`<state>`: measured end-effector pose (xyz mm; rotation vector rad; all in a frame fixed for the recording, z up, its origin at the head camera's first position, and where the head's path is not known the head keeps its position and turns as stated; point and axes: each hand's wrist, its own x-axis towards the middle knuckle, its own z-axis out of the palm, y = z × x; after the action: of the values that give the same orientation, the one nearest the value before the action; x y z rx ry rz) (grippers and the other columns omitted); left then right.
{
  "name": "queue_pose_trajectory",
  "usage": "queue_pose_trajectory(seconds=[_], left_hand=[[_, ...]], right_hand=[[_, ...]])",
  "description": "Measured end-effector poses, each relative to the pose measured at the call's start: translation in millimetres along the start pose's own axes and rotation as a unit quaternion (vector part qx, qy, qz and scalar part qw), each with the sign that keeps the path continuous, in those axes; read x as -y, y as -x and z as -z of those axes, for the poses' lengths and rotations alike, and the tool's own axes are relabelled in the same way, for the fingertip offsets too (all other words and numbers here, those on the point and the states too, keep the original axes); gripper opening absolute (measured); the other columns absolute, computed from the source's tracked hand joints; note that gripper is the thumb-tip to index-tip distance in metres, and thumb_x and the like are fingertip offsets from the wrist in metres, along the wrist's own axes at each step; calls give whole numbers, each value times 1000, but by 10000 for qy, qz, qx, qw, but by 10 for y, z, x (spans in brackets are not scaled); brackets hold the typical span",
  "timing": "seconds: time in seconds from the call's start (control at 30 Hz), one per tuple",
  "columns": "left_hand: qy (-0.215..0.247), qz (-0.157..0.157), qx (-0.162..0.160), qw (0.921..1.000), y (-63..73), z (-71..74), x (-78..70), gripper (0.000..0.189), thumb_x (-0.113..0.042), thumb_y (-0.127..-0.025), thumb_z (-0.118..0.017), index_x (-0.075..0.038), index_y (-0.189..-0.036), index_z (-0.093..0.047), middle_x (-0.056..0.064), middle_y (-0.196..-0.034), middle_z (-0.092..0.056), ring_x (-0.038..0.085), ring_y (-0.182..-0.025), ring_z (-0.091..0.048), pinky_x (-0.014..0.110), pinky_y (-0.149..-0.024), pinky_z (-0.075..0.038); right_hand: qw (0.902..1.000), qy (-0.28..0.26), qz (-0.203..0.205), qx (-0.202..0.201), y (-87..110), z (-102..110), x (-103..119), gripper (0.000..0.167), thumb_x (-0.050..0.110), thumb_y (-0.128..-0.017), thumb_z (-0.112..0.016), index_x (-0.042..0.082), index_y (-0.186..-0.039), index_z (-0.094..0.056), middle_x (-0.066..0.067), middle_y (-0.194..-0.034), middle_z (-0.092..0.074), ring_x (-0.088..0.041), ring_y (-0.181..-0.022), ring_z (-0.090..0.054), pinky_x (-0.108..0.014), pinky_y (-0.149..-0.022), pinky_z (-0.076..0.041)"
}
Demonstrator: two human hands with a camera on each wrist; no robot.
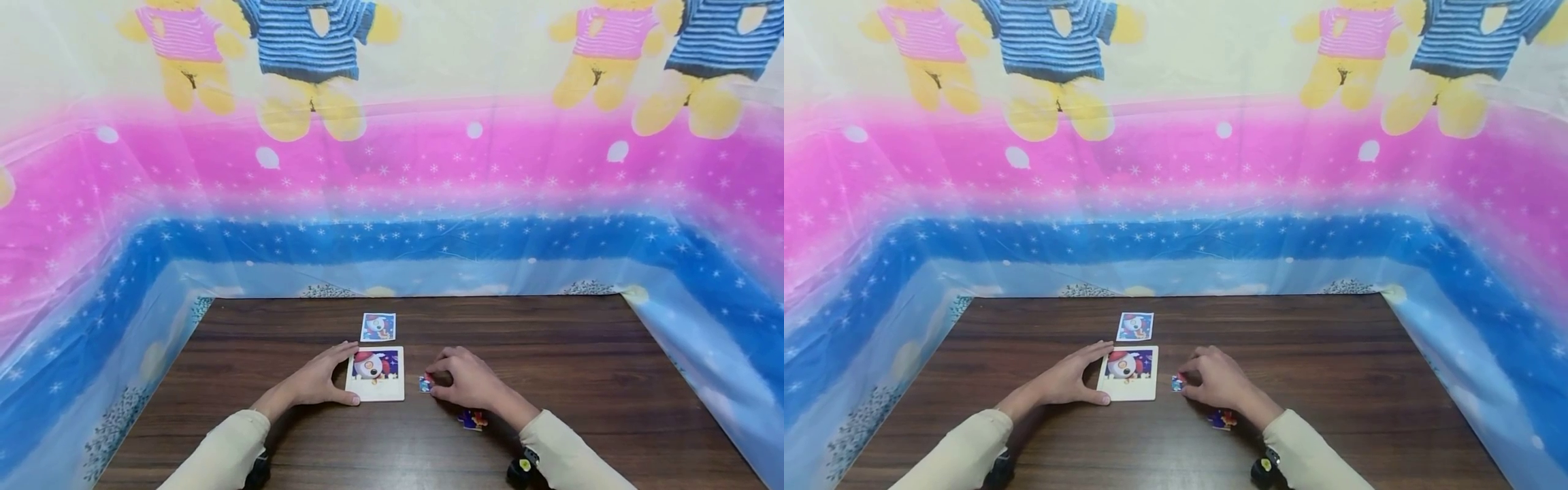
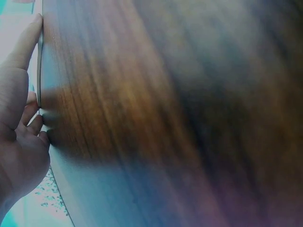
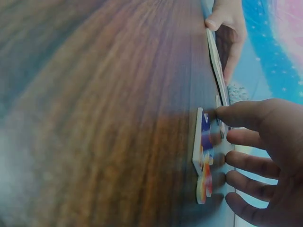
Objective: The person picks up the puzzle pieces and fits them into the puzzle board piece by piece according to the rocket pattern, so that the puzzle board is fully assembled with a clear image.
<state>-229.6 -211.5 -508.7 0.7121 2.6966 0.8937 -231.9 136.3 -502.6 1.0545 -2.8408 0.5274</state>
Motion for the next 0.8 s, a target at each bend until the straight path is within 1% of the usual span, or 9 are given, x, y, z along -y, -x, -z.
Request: queue_pose_trajectory(seconds=[0.17, 0.57, 0.8], left_hand=[[6, -9, 0, 10000, -2, -2, 4, 105, -54, -79, -85, -5, -158, -37, 12, -166, -31, 37, -154, -23, 62, -117, -28], [28, 21, -25, 10000, 6, -4, 8, 105, -53, -79, -86, -6, -158, -37, 12, -166, -31, 37, -154, -23, 62, -117, -28], [15, 18, -12, 10000, 7, 4, 2, 105, -53, -79, -86, -6, -158, -37, 12, -166, -31, 37, -154, -23, 62, -118, -28]], right_hand=[[10000, -16, -78, 22, 0, -6, -17, 29, 37, -86, -83, 18, -108, -82, 3, -108, -69, -15, -98, -62, -37, -82, -54], [9998, -24, 206, -15, -9, -12, -29, 24, 33, -87, -83, 18, -105, -83, 2, -108, -70, -17, -100, -63, -40, -86, -55], [9998, -166, -42, -52, -39, -5, -9, 23, 35, -88, -82, 19, -105, -82, 4, -107, -72, -15, -98, -65, -39, -83, -55]])
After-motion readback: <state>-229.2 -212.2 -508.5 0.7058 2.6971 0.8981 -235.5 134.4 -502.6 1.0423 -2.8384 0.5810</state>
